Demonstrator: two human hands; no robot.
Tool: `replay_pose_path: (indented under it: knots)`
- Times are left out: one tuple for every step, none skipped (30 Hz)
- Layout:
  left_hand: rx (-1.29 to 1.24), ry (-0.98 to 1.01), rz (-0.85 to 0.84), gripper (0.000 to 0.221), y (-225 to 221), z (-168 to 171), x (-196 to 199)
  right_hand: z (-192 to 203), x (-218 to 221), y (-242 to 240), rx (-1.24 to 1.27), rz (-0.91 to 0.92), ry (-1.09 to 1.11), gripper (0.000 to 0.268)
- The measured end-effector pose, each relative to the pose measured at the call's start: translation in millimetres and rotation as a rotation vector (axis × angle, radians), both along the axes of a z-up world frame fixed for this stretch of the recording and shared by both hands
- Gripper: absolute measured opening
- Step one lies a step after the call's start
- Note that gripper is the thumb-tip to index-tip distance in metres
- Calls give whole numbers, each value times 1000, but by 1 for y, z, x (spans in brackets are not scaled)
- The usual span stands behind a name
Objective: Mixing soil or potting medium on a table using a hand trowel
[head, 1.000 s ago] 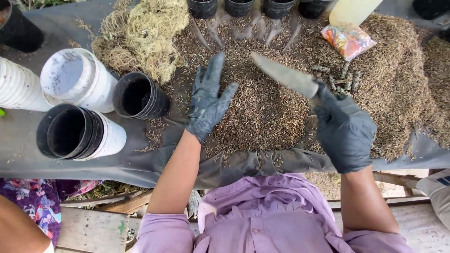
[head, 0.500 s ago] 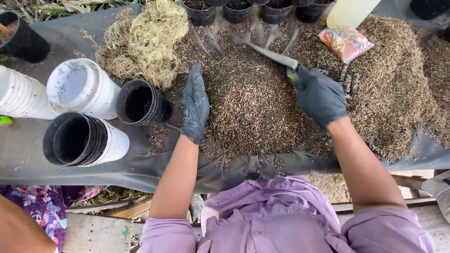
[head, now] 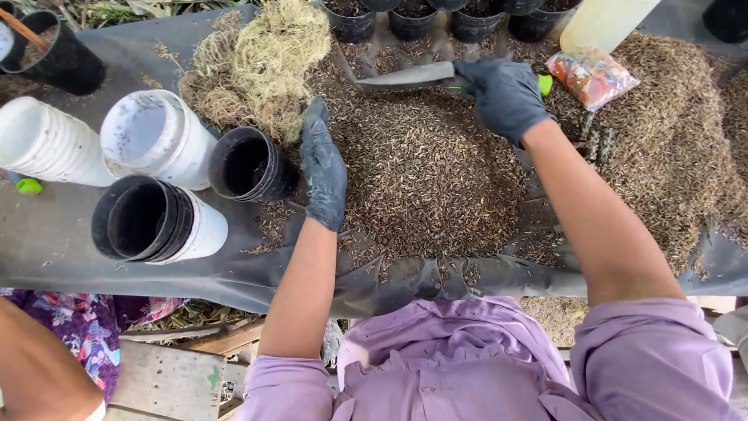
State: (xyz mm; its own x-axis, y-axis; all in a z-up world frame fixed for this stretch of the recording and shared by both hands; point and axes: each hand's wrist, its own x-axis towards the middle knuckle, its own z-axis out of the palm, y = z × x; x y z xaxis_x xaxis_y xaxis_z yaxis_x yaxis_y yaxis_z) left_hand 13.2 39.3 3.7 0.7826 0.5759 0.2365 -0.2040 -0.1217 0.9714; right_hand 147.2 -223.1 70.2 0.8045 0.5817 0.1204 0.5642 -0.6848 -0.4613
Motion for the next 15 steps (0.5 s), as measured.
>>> replay_pose_path:
  knots:
    - [-14, 61, -5, 67, 1, -1, 2, -9, 10, 6, -43, 49, -112, 27]
    - [-30, 123, -13, 67, 1, -3, 5, -18, 19, 10, -89, 97, -225, 29]
    - [-28, 123, -10, 67, 1, -9, 8, -19, 21, 12, -87, 99, -225, 29]
    - [-61, 125, -47, 68, 2, -15, 11, -19, 22, 13, -78, 138, -168, 41]
    - [-94, 128, -83, 68, 2, -21, 14, -20, 23, 15, -68, 177, -112, 69]
    - [-95, 129, -82, 68, -3, -10, 11, -11, 20, 10, -68, 179, -111, 69]
    - [-97, 343, -34, 83, -8, 2, 7, -2, 16, 5, -109, 185, -156, 56]
    - [-101, 555, 12, 103, -13, 13, 5, 8, 13, 0, -151, 192, -203, 43]
    - [-103, 555, 12, 103, -14, 21, 0, 13, 10, -11, -154, 193, -203, 43]
    - [-93, 379, -199, 112, -17, 29, -5, 19, 7, -23, -118, 232, -298, 42]
    - [-82, 200, -407, 120, -19, 37, -10, 24, 4, -34, -81, 271, -391, 41]
    - [-88, 199, -409, 120, -9, 14, -1, 17, 9, -42, -87, 271, -390, 41]
    - [-75, -47, -513, 105, -1, -10, 9, 9, 14, -50, 77, 276, -412, 33]
    - [-61, -292, -618, 93, 6, -34, 18, 0, 17, -60, 243, 274, -431, 26]
    - [-66, -290, -622, 93, -1, -17, 8, -4, 11, -60, 239, 269, -428, 26]
